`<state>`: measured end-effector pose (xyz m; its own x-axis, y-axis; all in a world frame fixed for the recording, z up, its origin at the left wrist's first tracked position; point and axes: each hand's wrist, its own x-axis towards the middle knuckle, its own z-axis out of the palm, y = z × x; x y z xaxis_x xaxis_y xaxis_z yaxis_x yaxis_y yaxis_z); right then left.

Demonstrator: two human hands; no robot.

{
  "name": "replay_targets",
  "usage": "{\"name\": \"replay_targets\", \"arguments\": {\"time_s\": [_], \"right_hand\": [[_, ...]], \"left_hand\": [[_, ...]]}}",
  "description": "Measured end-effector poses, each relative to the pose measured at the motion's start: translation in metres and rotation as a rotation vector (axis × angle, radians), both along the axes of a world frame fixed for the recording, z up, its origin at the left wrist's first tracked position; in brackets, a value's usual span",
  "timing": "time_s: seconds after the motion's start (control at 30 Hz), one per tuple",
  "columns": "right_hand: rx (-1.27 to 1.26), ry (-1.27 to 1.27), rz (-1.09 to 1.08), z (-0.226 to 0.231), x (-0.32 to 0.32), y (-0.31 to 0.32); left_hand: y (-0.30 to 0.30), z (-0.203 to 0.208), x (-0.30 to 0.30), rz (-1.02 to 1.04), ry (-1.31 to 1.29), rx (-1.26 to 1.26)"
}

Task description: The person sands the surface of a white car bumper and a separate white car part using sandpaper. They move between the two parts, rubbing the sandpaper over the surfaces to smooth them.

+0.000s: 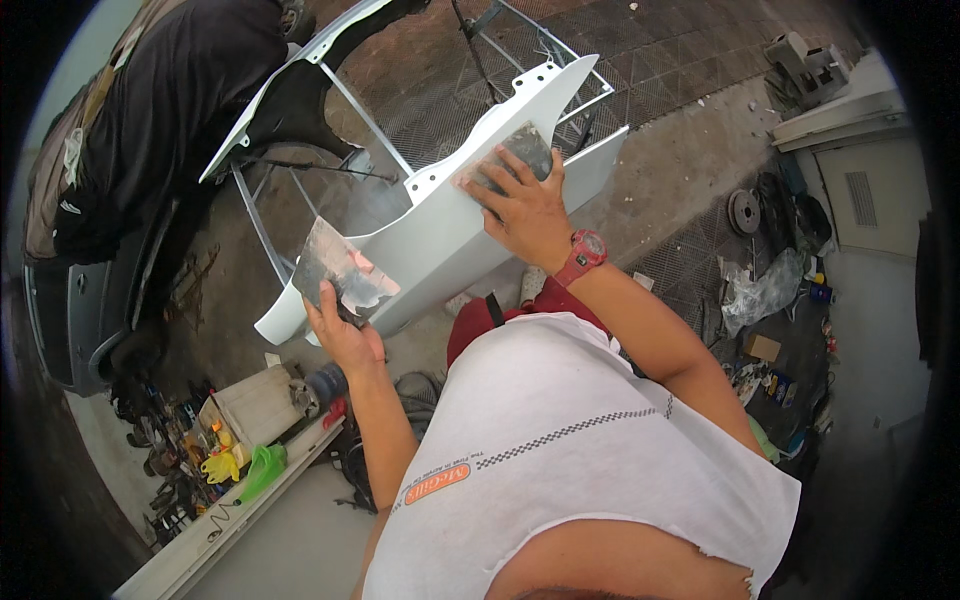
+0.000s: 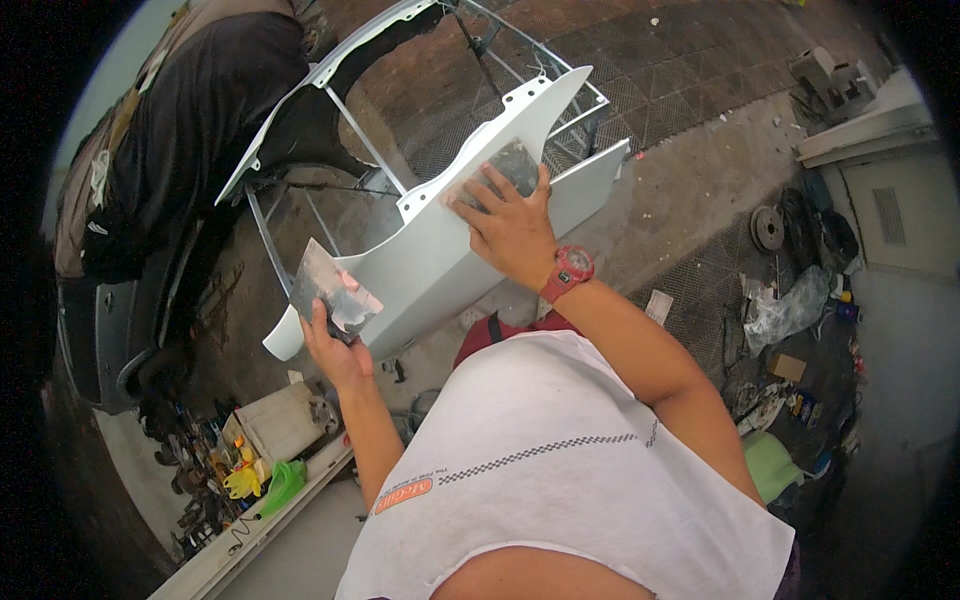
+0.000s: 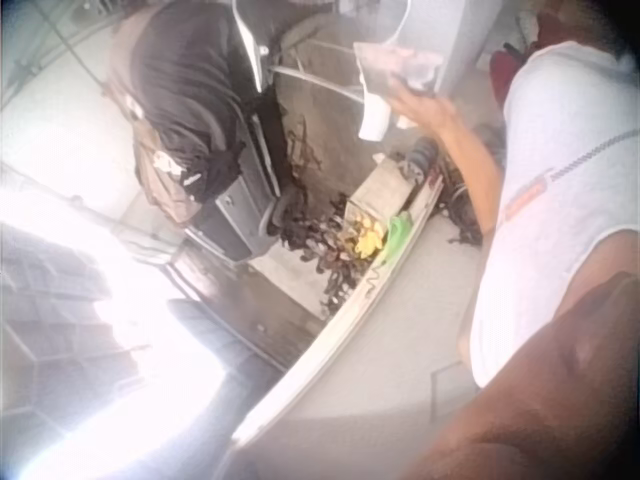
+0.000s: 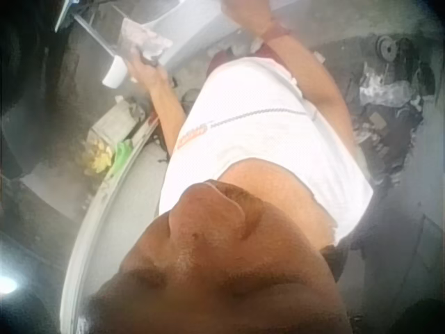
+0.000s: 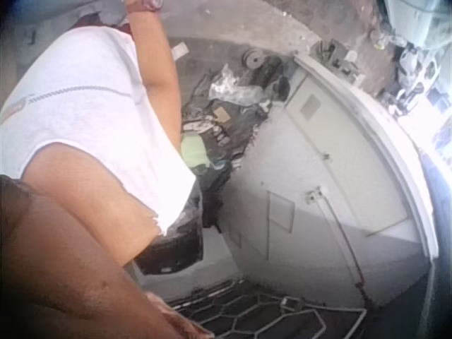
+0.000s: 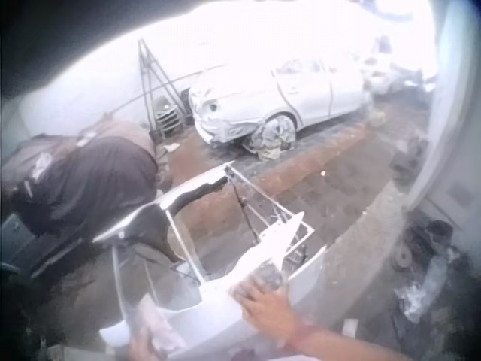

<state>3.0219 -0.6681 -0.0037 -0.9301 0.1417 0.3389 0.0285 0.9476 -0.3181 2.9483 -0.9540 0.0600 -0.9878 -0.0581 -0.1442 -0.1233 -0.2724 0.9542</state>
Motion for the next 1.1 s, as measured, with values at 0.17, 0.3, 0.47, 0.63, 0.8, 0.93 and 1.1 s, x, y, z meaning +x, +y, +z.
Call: {"name": "replay_targets", "arguments": {"time_s": [0.17, 0.3, 0.47, 0.63, 0.8, 0.93, 1.1], "right_hand": [[-0.009, 0.021, -0.02, 0.002, 0.006, 0.002], [-0.01, 0.111, -0.027, -0.002, 0.001, 0.002], [0.011, 0.069, -0.001, -0.005, -0.001, 0.002], [-0.035, 0.061, -0.058, 0.002, 0.003, -0.002], [-0.017, 0.072, -0.031, 0.001, -0.005, -0.003], [0.007, 0.051, 0.01, -0.003, 0.002, 0.004], [-0.09, 0.067, -0.124, 0.009, 0.012, 0.031]], "left_hand": [[0.0, 0.003, 0.0, -0.005, -0.004, 0.019], [-0.005, 0.004, 0.002, 0.009, -0.015, 0.014], [-0.006, -0.004, 0.005, 0.059, -0.038, 0.01], [-0.013, -0.006, 0.006, 0.069, -0.039, 0.03], [-0.01, -0.007, 0.01, 0.063, -0.051, 0.028], [-0.009, -0.008, 0.01, 0.036, -0.024, 0.039], [-0.016, -0.009, 0.008, 0.035, -0.032, 0.058]]}}
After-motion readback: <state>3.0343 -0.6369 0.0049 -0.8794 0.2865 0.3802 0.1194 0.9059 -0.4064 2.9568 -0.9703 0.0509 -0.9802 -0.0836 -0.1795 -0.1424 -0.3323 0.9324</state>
